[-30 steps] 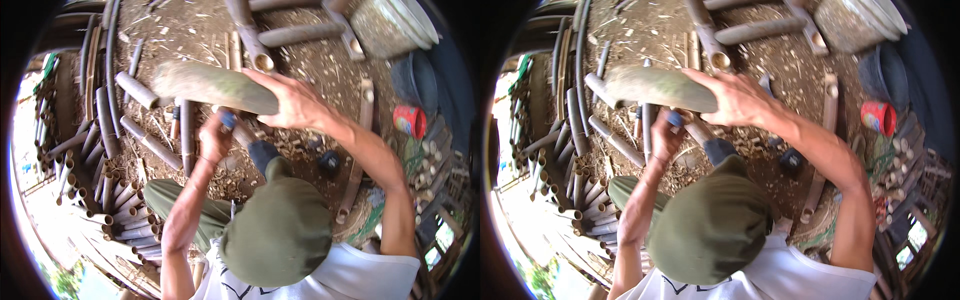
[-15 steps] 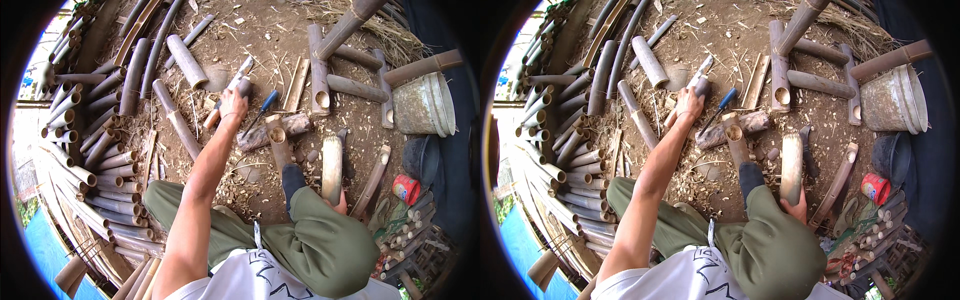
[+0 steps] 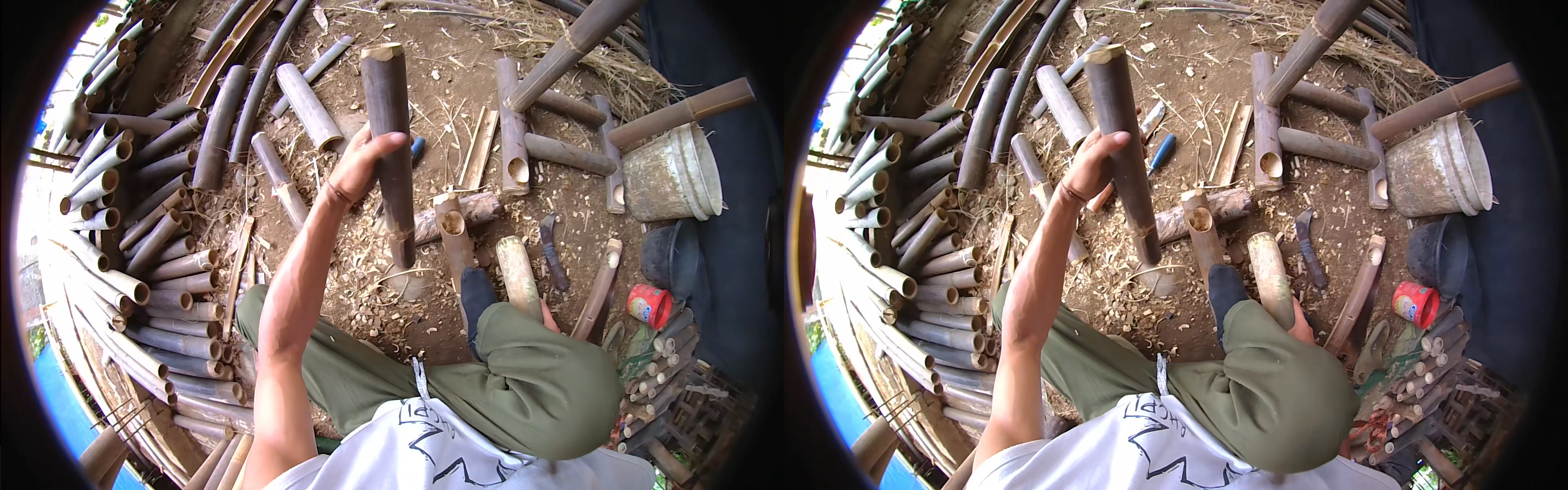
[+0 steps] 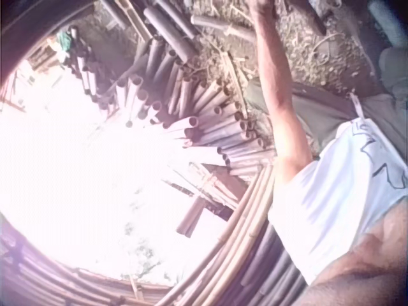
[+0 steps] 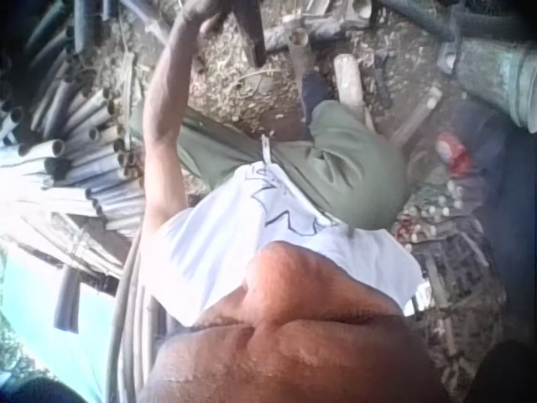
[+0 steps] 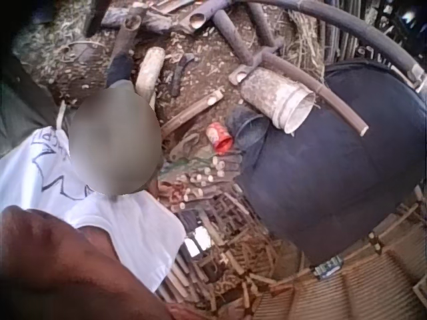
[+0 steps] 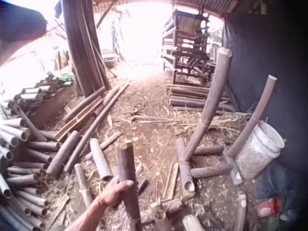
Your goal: The person uses a machete and a chisel to carve and shape bamboo poles. They use a thick bamboo segment as a mallet to drive the chisel into a pole to create a hole, then fit a vertical bamboo support into the carved opening.
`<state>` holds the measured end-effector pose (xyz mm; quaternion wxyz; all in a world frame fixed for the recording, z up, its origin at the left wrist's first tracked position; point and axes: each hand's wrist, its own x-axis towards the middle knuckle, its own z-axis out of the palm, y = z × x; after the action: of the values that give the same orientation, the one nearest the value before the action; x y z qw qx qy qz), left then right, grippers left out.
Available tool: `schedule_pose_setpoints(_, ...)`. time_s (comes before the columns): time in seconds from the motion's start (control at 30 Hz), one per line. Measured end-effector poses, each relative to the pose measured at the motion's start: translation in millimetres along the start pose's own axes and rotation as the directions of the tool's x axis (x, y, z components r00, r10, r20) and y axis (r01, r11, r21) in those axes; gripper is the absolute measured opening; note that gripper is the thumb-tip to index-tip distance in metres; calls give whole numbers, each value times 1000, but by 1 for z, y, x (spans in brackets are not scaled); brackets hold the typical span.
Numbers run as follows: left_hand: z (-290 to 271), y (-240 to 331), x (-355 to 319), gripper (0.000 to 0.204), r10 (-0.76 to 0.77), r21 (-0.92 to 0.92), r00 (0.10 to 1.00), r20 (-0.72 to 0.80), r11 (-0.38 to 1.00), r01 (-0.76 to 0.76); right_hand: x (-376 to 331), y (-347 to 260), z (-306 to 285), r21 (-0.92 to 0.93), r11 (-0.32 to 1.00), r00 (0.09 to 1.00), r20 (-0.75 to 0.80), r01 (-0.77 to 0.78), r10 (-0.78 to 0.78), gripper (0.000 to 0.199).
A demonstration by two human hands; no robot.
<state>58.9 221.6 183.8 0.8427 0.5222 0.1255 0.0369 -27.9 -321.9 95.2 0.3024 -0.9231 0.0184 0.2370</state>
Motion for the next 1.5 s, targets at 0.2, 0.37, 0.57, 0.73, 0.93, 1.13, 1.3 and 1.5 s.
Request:
schedule_pose_setpoints(0.2, 41, 5, -20, 56, 273, 378, 961, -49, 895, -236, 7, -41, -20, 64, 995, 997, -4, 77, -76, 91)
schedule_pose_setpoints(0.37, 95, 22, -34, 52, 298, 215, 953, 59, 928, -304, 15, -94, -61, 153, 978, 990, -28, 142, -140, 91)
schedule_pose_setpoints(0.57, 129, 4, -20, 70, 374, 320, 923, 97, 866, -384, 1, -179, -114, 267, 930, 967, -44, 254, -251, 85)
schedule_pose_setpoints(0.73, 133, -10, -30, 68, 400, 360, 904, 151, 830, -427, -13, -200, -151, 269, 891, 931, -124, 365, -344, 91)
schedule_pose_setpoints(0.93, 157, -39, -55, 72, 509, 481, 827, 238, 678, -555, -31, -226, -176, 394, 645, 751, -245, 655, -613, 91)
schedule_pose_setpoints(1.13, 157, -47, -53, 67, 578, 514, 797, 176, 636, -575, -33, -248, -204, -250, 682, 670, -145, 687, -728, 101)
schedule_pose_setpoints(1.3, 153, -54, -54, 66, 553, 485, 816, 167, 675, -557, -30, -215, -189, -73, 818, 799, -180, 571, -574, 108)
schedule_pose_setpoints(1.5, 140, -44, -37, 63, 306, 477, 881, 361, 751, -456, 11, -123, -85, 5, 919, 905, -181, 393, -386, 86)
